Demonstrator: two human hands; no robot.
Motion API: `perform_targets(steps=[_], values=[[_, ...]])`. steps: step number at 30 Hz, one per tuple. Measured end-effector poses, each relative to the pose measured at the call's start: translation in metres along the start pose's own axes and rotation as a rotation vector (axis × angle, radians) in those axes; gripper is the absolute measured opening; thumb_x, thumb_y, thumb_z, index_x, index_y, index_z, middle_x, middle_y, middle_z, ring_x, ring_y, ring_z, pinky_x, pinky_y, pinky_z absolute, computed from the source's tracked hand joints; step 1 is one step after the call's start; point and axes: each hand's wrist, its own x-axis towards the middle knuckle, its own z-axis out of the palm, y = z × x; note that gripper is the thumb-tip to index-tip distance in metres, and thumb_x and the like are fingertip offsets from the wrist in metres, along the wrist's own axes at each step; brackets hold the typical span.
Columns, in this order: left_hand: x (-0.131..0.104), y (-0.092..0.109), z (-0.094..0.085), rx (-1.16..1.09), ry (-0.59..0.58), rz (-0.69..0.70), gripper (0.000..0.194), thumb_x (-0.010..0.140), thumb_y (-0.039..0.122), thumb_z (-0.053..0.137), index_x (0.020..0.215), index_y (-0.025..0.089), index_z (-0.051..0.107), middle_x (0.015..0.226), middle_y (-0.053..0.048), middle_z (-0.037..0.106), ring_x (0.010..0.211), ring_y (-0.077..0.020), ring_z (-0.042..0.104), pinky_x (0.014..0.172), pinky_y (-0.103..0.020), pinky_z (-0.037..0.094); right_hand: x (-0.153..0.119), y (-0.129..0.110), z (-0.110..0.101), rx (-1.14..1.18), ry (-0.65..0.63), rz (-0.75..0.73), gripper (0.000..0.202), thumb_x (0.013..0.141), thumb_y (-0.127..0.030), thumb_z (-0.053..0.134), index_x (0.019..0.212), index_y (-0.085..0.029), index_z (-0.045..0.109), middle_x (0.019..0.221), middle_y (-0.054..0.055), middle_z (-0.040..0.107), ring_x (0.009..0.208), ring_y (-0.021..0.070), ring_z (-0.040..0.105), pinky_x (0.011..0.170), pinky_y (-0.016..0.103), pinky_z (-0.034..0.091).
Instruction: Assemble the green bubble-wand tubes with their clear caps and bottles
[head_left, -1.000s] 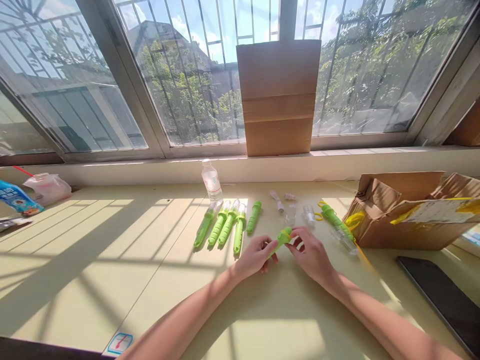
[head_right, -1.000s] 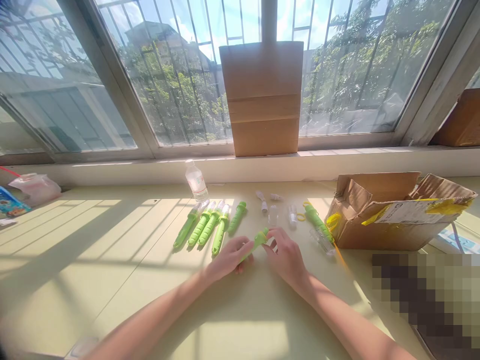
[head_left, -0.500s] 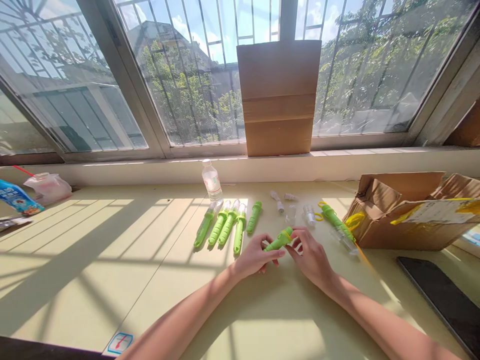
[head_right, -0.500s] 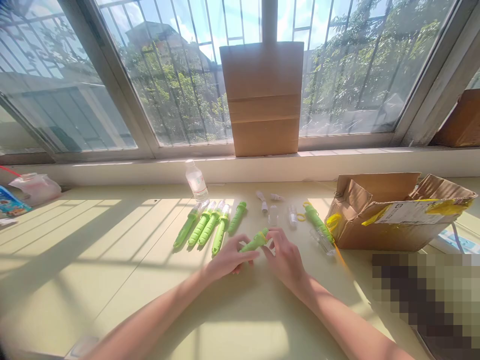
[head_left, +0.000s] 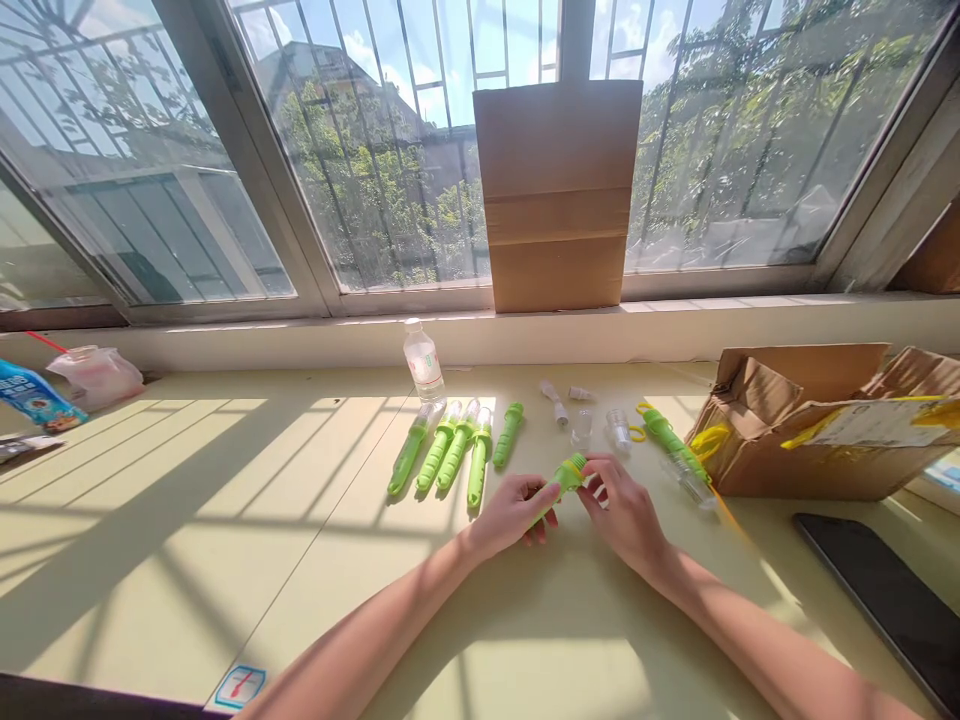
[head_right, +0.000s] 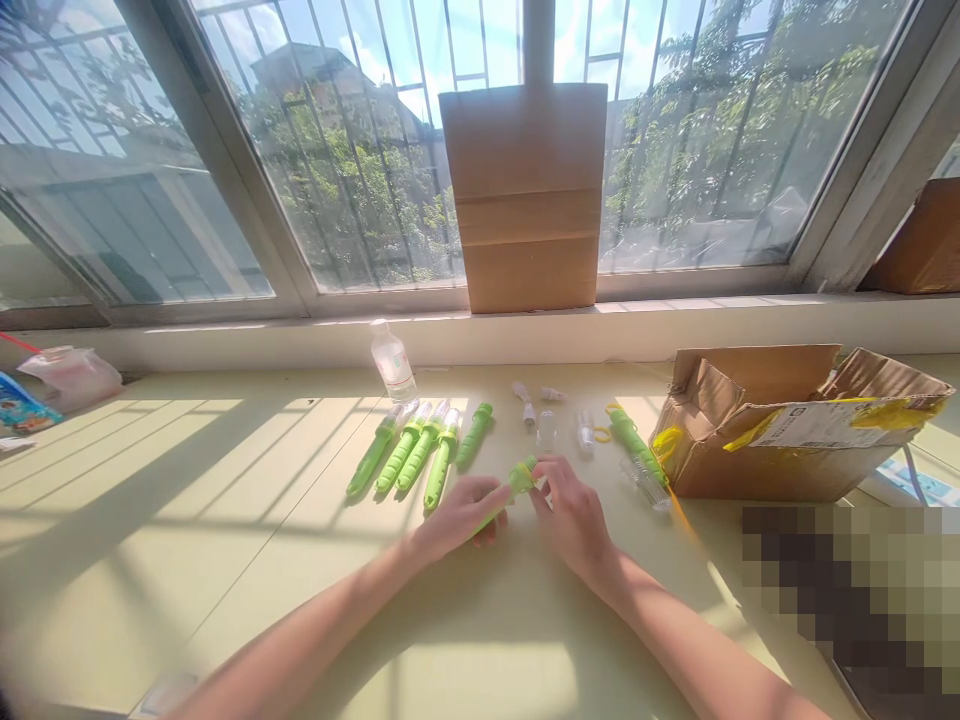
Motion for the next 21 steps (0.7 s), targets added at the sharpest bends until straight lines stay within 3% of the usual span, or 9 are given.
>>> perform_targets(steps=[3,9,14,21], values=[[-0.0011,0.0006,0.0,0.018,0.013,0.002,0.044,0.081,0.06,0.048,0.075,0.017,0.052,0.061,0.002,0.058,0.039,-0.0052,0.045,0.036,-0.017,0.032,0.0004,0.001,-0.0002,0.02,0.0,-0.011,0.002,0.087,-0.023,0.048,0.088,-0.022,0.047,0.101,0.004,0.061,0.058,0.0096,0.059,0.051,0.023,0.047],[-0.0042,0.0045,0.0025,0.009,0.083,-0.021,0.045,0.065,0.048,0.073,0.089,0.021,0.045,0.059,0.006,0.057,0.036,-0.0061,0.045,0.032,-0.016,0.031,0.0004,0.0001,-0.0008,0.03,0.021,-0.03,0.003,0.089,-0.024,0.047,0.087,-0.021,0.049,0.1,0.006,0.062,0.057,0.0099,0.059,0.053,0.024,0.048],[-0.0012,-0.0003,0.0038,-0.016,0.111,0.017,0.04,0.069,0.049,0.069,0.079,0.018,0.046,0.066,0.001,0.062,0.042,-0.0089,0.054,0.034,-0.016,0.035,0.0004,0.001,-0.0005,0.027,0.009,-0.018,0.005,0.088,-0.026,0.049,0.089,-0.021,0.05,0.102,0.005,0.062,0.058,0.0097,0.058,0.052,0.024,0.048],[-0.0004,-0.0012,0.0035,0.03,0.05,0.049,0.042,0.079,0.057,0.055,0.076,0.015,0.057,0.066,-0.002,0.061,0.049,-0.0102,0.057,0.035,-0.016,0.034,0.0002,0.0023,0.0,0.025,0.018,0.005,0.007,0.089,-0.028,0.049,0.09,-0.022,0.049,0.098,0.004,0.063,0.058,0.0107,0.059,0.054,0.025,0.049]])
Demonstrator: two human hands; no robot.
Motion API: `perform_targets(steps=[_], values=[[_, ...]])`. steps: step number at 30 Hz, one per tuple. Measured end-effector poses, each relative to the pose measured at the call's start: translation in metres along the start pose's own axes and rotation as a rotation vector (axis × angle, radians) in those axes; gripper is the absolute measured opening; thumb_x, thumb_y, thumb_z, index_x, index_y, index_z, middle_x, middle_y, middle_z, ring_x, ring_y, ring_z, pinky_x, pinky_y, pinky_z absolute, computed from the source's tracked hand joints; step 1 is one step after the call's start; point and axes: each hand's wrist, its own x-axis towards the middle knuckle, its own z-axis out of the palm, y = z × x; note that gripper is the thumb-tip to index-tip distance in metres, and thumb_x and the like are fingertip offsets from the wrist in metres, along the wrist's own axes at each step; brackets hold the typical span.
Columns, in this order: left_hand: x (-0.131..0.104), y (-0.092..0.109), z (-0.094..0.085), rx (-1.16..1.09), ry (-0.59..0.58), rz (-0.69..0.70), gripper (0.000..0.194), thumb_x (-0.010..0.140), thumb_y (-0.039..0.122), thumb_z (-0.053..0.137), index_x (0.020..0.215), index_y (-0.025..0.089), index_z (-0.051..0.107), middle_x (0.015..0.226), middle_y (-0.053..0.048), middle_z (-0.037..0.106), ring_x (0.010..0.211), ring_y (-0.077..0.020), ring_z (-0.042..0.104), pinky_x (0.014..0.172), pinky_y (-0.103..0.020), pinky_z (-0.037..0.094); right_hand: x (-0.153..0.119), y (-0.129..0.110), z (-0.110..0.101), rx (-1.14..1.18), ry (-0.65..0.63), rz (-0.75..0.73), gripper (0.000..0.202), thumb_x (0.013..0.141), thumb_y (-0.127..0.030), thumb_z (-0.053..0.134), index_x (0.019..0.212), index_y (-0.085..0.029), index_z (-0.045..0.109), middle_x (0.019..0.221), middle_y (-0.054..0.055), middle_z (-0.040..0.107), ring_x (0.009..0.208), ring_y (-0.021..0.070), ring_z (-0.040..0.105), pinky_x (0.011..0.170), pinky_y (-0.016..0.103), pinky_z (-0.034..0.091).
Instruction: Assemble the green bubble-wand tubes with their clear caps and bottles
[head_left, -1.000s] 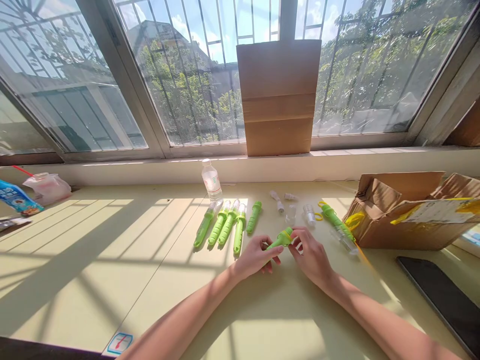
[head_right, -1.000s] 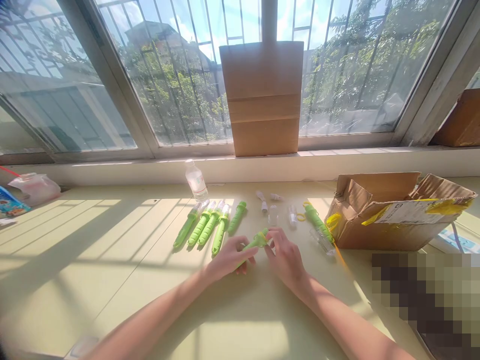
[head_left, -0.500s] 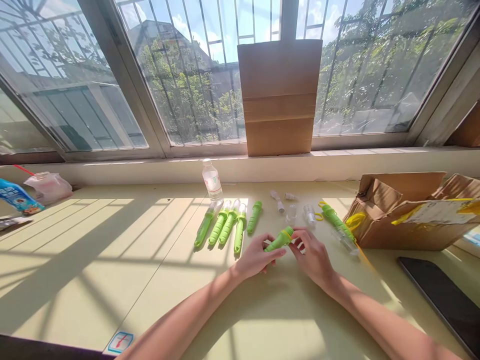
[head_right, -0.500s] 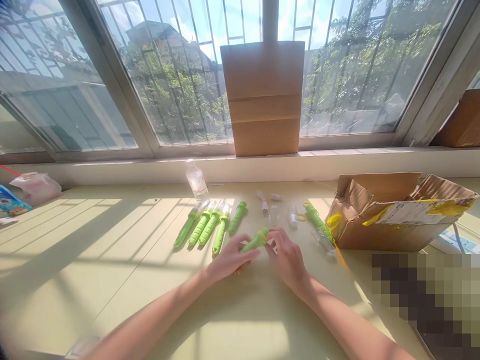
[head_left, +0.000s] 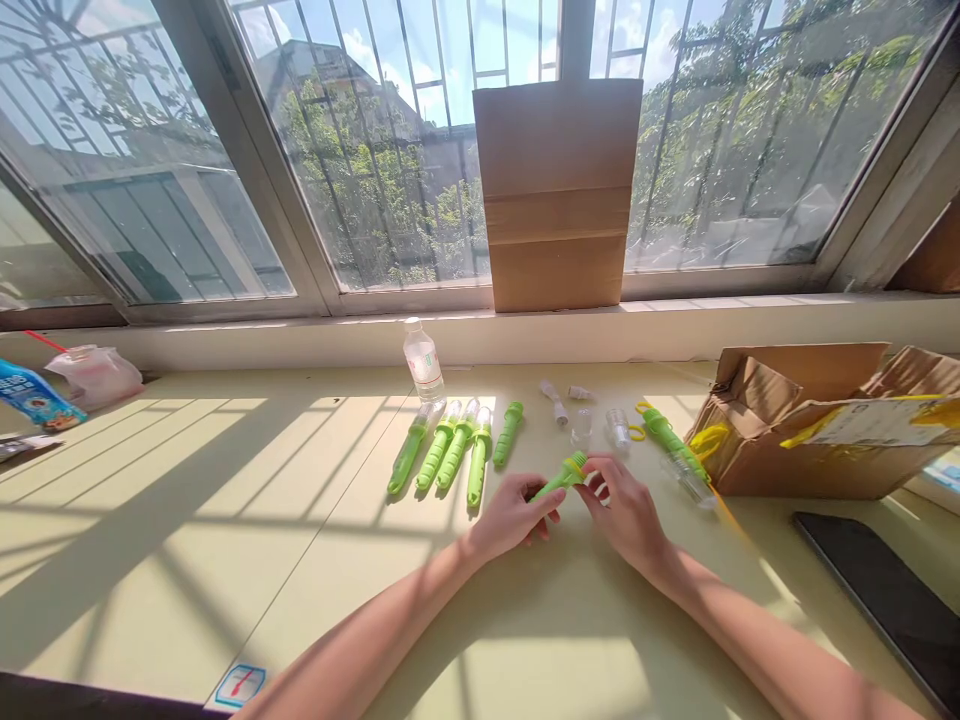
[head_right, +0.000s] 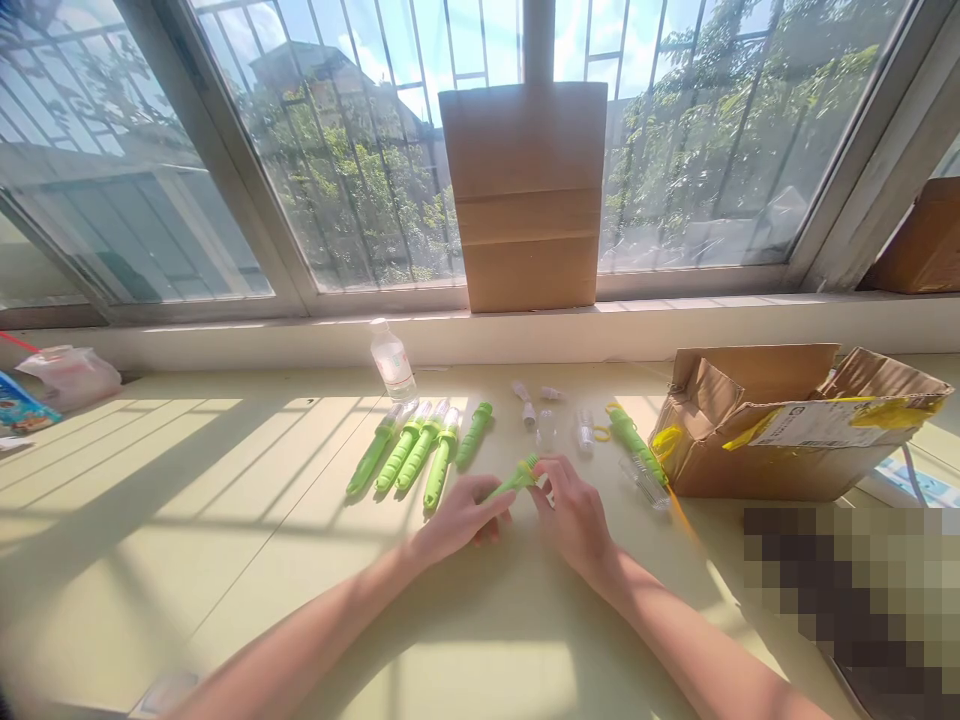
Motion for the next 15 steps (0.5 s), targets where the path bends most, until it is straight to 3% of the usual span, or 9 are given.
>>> perform_targets(steps=[4,8,11,15], values=[[-0.0015,0.0024,-0.0002,0.017,-0.021,-0.005,0.047,0.082,0.06,0.047,0.074,0.015,0.057,0.06,0.0,0.058,0.042,-0.0073,0.05,0.035,-0.017,0.033,0.0001,0.0008,-0.0001,0.004,-0.003,0.003,0.007,0.089,-0.029,0.049,0.09,-0.022,0.049,0.099,0.004,0.062,0.059,0.0105,0.059,0.053,0.024,0.049],[-0.0033,0.0048,-0.0016,0.022,0.032,-0.055,0.045,0.077,0.06,0.056,0.092,0.018,0.055,0.061,0.003,0.06,0.035,-0.0048,0.041,0.033,-0.017,0.03,-0.0007,0.002,0.0005,0.002,0.005,-0.005,0.008,0.089,-0.03,0.049,0.089,-0.022,0.048,0.097,0.004,0.062,0.058,0.0108,0.059,0.05,0.024,0.048],[-0.0039,0.0062,-0.0024,0.0,0.049,-0.086,0.047,0.068,0.055,0.068,0.094,0.02,0.049,0.062,0.004,0.062,0.034,-0.0048,0.041,0.032,-0.016,0.028,-0.0013,0.0021,0.0006,0.008,0.007,-0.017,0.007,0.089,-0.029,0.048,0.089,-0.022,0.048,0.098,0.005,0.062,0.058,0.0106,0.059,0.05,0.024,0.048],[-0.0027,0.0055,-0.0011,-0.059,0.038,-0.061,0.043,0.071,0.055,0.066,0.086,0.02,0.046,0.065,0.001,0.065,0.037,-0.007,0.049,0.034,-0.017,0.034,-0.001,0.0018,0.0002,0.007,-0.015,-0.008,0.005,0.088,-0.027,0.049,0.09,-0.022,0.048,0.102,0.005,0.061,0.058,0.0106,0.058,0.05,0.024,0.047]])
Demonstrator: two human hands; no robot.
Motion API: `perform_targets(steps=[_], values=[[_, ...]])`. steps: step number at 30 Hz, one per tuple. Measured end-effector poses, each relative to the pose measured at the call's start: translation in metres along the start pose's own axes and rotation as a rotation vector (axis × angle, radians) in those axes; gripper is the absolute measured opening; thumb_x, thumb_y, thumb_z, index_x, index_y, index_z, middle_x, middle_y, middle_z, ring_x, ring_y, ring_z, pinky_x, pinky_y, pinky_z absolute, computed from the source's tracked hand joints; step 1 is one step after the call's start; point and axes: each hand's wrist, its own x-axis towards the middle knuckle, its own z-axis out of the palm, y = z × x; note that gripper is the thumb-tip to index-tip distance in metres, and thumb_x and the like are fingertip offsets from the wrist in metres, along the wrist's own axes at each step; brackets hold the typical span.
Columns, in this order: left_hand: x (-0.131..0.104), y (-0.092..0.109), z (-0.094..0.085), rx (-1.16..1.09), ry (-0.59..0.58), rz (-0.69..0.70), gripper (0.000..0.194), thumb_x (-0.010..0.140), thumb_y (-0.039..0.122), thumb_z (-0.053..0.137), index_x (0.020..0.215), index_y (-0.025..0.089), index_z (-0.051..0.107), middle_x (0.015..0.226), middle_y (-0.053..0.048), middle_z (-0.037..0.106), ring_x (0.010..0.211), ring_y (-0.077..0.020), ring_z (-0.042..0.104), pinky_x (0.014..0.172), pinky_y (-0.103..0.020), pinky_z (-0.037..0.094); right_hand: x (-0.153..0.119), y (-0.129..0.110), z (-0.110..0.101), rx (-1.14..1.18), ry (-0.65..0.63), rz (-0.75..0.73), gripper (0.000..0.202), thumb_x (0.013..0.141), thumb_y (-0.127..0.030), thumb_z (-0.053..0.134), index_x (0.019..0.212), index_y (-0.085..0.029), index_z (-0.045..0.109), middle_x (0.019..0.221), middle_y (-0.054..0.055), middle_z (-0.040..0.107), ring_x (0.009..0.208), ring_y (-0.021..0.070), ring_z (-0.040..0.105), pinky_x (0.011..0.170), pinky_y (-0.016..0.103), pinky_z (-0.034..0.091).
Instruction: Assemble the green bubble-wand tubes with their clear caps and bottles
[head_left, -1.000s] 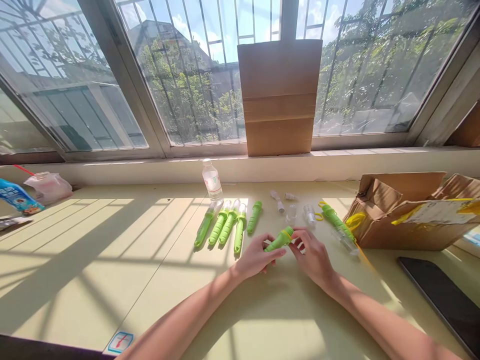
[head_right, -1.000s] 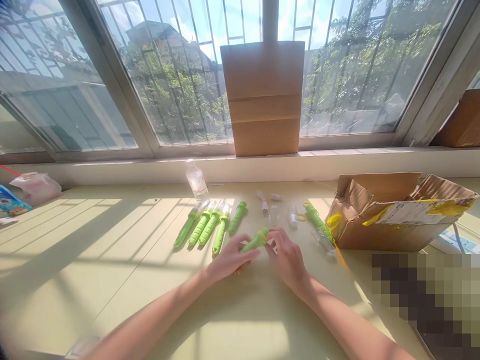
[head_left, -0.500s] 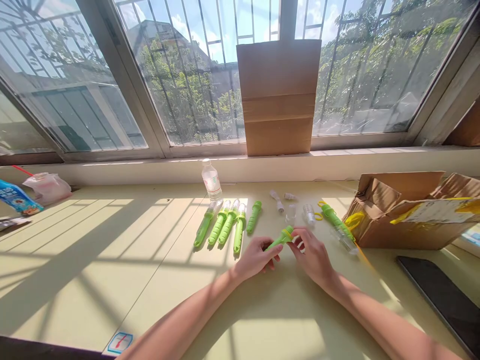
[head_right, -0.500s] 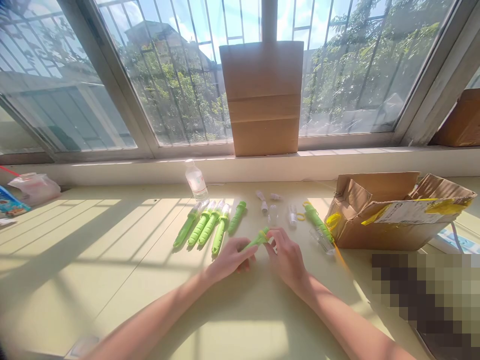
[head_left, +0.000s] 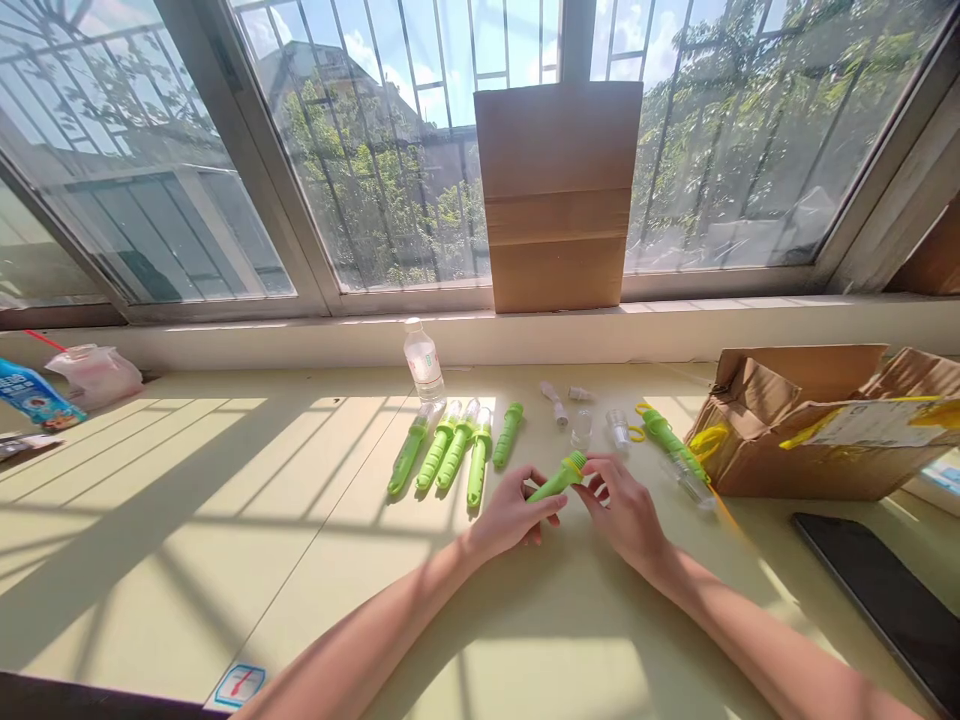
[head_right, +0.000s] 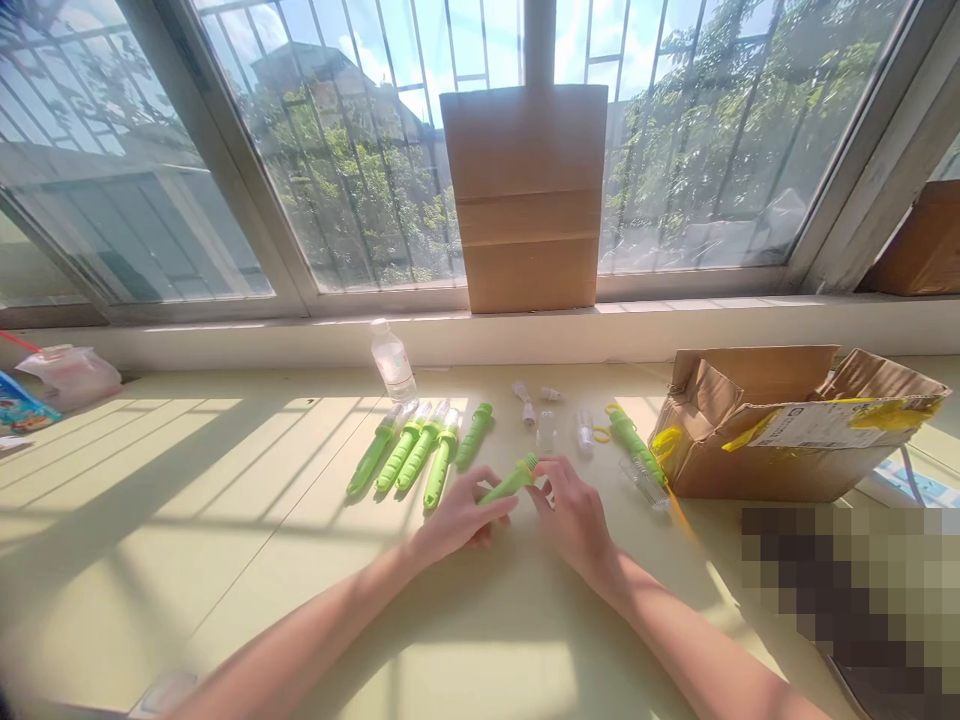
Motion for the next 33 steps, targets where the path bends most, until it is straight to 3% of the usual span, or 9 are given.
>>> perform_targets(steps=[6,11,20,26,28,33], values=[[0.002,-0.0028,0.002,0.0,0.033,0.022,0.042,0.074,0.058,0.061,0.084,0.018,0.05,0.074,-0.003,0.068,0.047,-0.0109,0.059,0.035,-0.017,0.035,0.0016,-0.0028,-0.0004,-0.008,-0.066,0.022,0.016,0.082,-0.021,0.052,0.096,-0.023,0.045,0.105,0.005,0.06,0.062,0.0119,0.058,0.05,0.024,0.047],[0.0022,-0.0046,0.0015,0.021,-0.047,0.009,0.044,0.079,0.06,0.052,0.084,0.016,0.055,0.077,-0.005,0.068,0.052,-0.0109,0.061,0.037,-0.016,0.034,0.0019,-0.0053,0.0,-0.044,-0.073,0.042,0.017,0.081,-0.015,0.047,0.096,-0.023,0.044,0.101,0.004,0.06,0.064,0.0125,0.059,0.051,0.024,0.047],[0.0046,-0.0047,-0.0018,0.019,-0.117,0.008,0.048,0.084,0.063,0.04,0.082,0.016,0.053,0.066,0.001,0.059,0.041,-0.006,0.047,0.038,-0.019,0.033,0.0004,-0.0023,0.0011,-0.043,-0.007,0.033,0.009,0.084,-0.016,0.05,0.09,-0.022,0.046,0.099,0.002,0.062,0.06,0.0105,0.058,0.056,0.024,0.047],[0.0009,0.0001,-0.0034,0.065,-0.059,-0.02,0.047,0.072,0.057,0.064,0.096,0.021,0.046,0.059,0.006,0.057,0.036,-0.0055,0.041,0.033,-0.017,0.028,-0.0001,-0.0041,0.0012,-0.028,0.027,-0.003,0.008,0.085,-0.018,0.052,0.09,-0.022,0.047,0.099,0.003,0.062,0.058,0.0097,0.058,0.053,0.024,0.047],[0.0007,0.0006,-0.0029,0.042,-0.057,-0.02,0.046,0.071,0.055,0.065,0.094,0.021,0.044,0.061,0.005,0.06,0.036,-0.0059,0.043,0.034,-0.017,0.029,0.0001,-0.0042,0.0006,-0.022,0.035,-0.02,0.007,0.086,-0.019,0.051,0.092,-0.022,0.047,0.1,0.003,0.063,0.058,0.0097,0.058,0.052,0.023,0.047],[0.0038,-0.0012,-0.0028,-0.025,-0.102,-0.02,0.042,0.081,0.059,0.049,0.085,0.017,0.051,0.074,-0.003,0.065,0.046,-0.0092,0.055,0.036,-0.017,0.032,0.0003,-0.0032,-0.0014,0.016,0.015,-0.08,0.017,0.088,-0.023,0.052,0.104,-0.023,0.049,0.107,0.005,0.061,0.058,0.0094,0.057,0.051,0.023,0.048]])
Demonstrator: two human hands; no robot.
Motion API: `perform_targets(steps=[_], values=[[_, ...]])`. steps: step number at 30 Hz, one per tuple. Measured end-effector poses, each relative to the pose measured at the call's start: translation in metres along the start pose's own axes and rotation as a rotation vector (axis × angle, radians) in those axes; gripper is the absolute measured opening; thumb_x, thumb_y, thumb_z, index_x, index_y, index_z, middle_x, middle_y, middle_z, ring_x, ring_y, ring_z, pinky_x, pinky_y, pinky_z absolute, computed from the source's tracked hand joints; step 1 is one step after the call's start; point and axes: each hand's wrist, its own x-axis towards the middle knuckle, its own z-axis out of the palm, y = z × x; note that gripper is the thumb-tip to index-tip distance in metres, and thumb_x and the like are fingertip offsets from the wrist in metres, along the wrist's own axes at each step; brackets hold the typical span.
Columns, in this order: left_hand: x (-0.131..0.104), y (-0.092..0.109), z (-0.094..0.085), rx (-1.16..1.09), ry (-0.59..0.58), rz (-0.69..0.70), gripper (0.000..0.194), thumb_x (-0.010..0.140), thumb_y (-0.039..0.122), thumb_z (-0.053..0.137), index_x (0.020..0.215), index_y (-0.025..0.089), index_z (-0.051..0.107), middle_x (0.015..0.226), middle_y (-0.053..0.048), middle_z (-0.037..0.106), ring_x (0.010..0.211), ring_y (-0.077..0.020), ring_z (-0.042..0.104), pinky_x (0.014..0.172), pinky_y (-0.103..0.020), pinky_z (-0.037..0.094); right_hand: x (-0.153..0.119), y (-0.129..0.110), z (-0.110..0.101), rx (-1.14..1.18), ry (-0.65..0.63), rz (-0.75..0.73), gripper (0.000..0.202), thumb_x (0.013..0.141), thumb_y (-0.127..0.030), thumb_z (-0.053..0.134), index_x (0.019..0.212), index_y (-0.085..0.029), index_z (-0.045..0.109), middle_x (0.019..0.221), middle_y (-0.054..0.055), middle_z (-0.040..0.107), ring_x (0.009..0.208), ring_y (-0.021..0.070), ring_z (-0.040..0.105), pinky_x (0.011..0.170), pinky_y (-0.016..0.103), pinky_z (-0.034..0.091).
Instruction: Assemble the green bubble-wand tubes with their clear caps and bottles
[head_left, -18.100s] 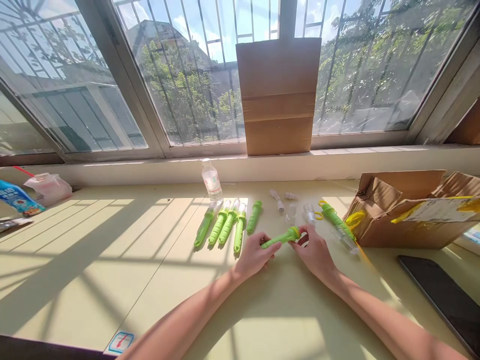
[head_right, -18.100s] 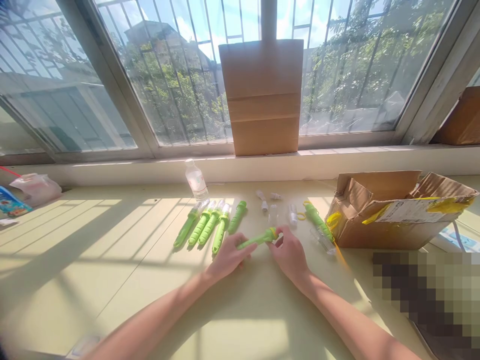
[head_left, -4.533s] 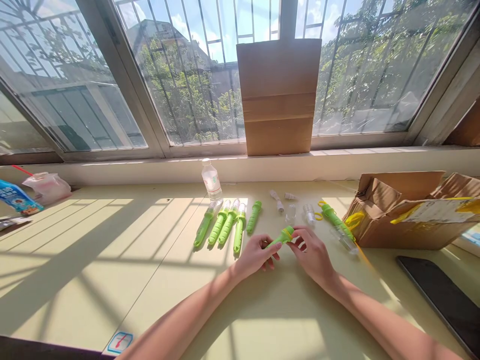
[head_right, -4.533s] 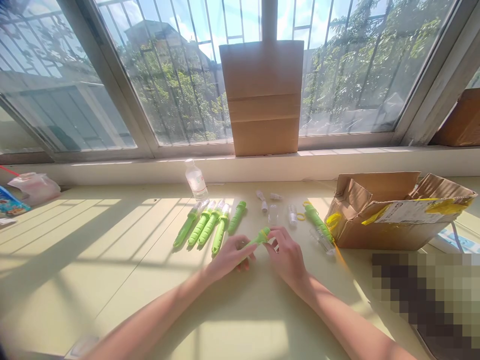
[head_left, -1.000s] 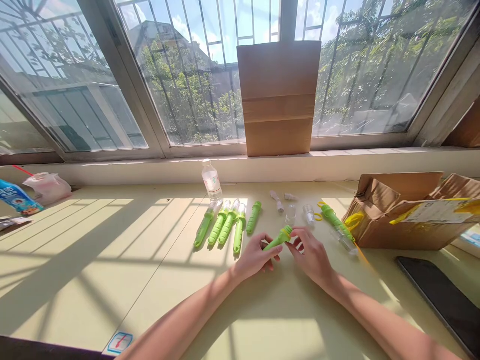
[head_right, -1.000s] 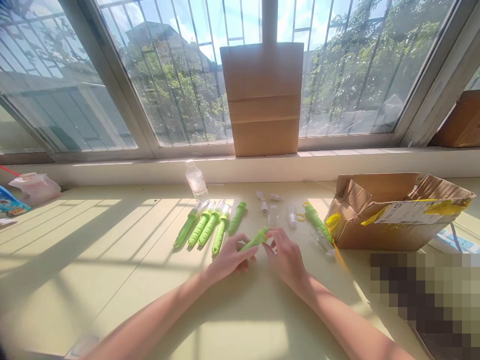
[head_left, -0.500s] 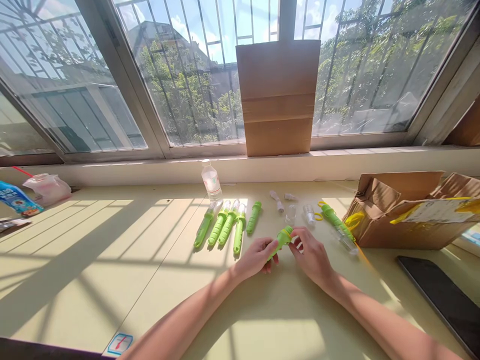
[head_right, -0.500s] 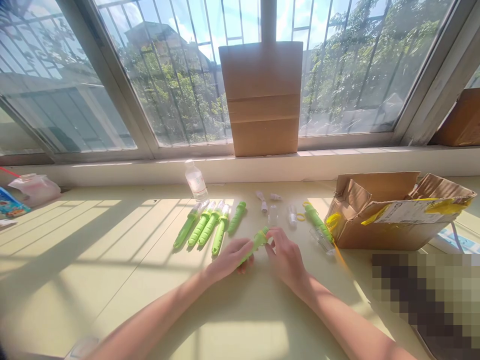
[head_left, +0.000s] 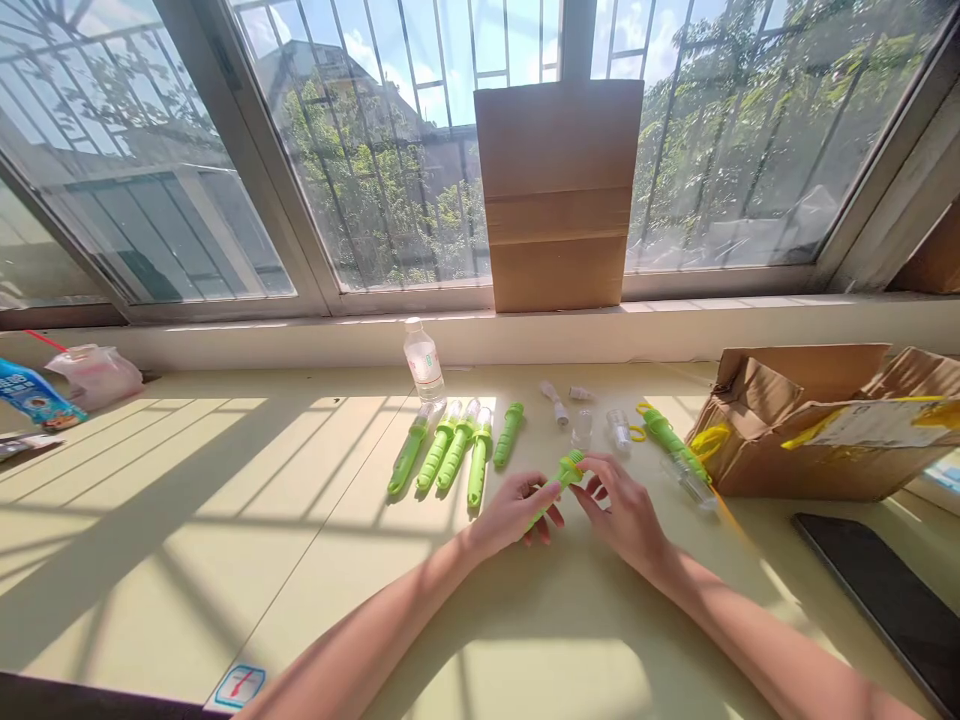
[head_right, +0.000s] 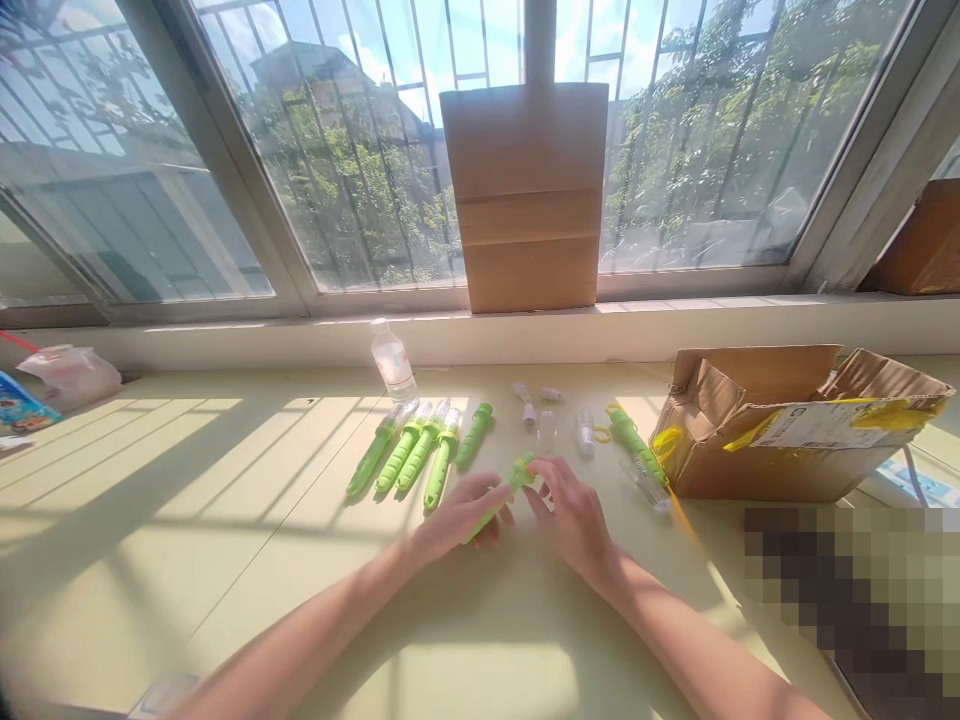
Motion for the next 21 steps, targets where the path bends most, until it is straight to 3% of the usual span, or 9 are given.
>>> perform_targets(steps=[6,12,21], values=[[0.0012,-0.0017,-0.0029,-0.028,-0.032,0.014,0.052,0.084,0.063,0.04,0.09,0.014,0.059,0.061,0.0,0.057,0.041,-0.0079,0.048,0.038,-0.019,0.032,0.0003,-0.0014,-0.0014,0.036,-0.007,-0.026,0.024,0.089,-0.022,0.05,0.113,-0.023,0.049,0.112,0.007,0.06,0.059,0.0087,0.058,0.048,0.021,0.048],[-0.0011,0.0016,-0.0021,-0.027,-0.022,0.005,0.05,0.084,0.061,0.041,0.089,0.014,0.059,0.05,0.005,0.047,0.039,-0.0071,0.04,0.037,-0.019,0.029,0.0014,-0.0033,-0.0023,0.055,0.016,-0.027,0.019,0.089,-0.021,0.051,0.108,-0.023,0.051,0.112,0.007,0.061,0.06,0.0085,0.059,0.045,0.02,0.047],[-0.0005,0.0014,-0.0032,-0.053,-0.028,-0.037,0.051,0.084,0.062,0.039,0.091,0.015,0.058,0.056,0.002,0.053,0.038,-0.0067,0.04,0.038,-0.019,0.03,-0.0014,0.0012,0.0006,0.081,0.063,0.0,0.013,0.087,-0.02,0.054,0.099,-0.023,0.052,0.111,0.005,0.063,0.059,0.0088,0.058,0.05,0.023,0.05]])
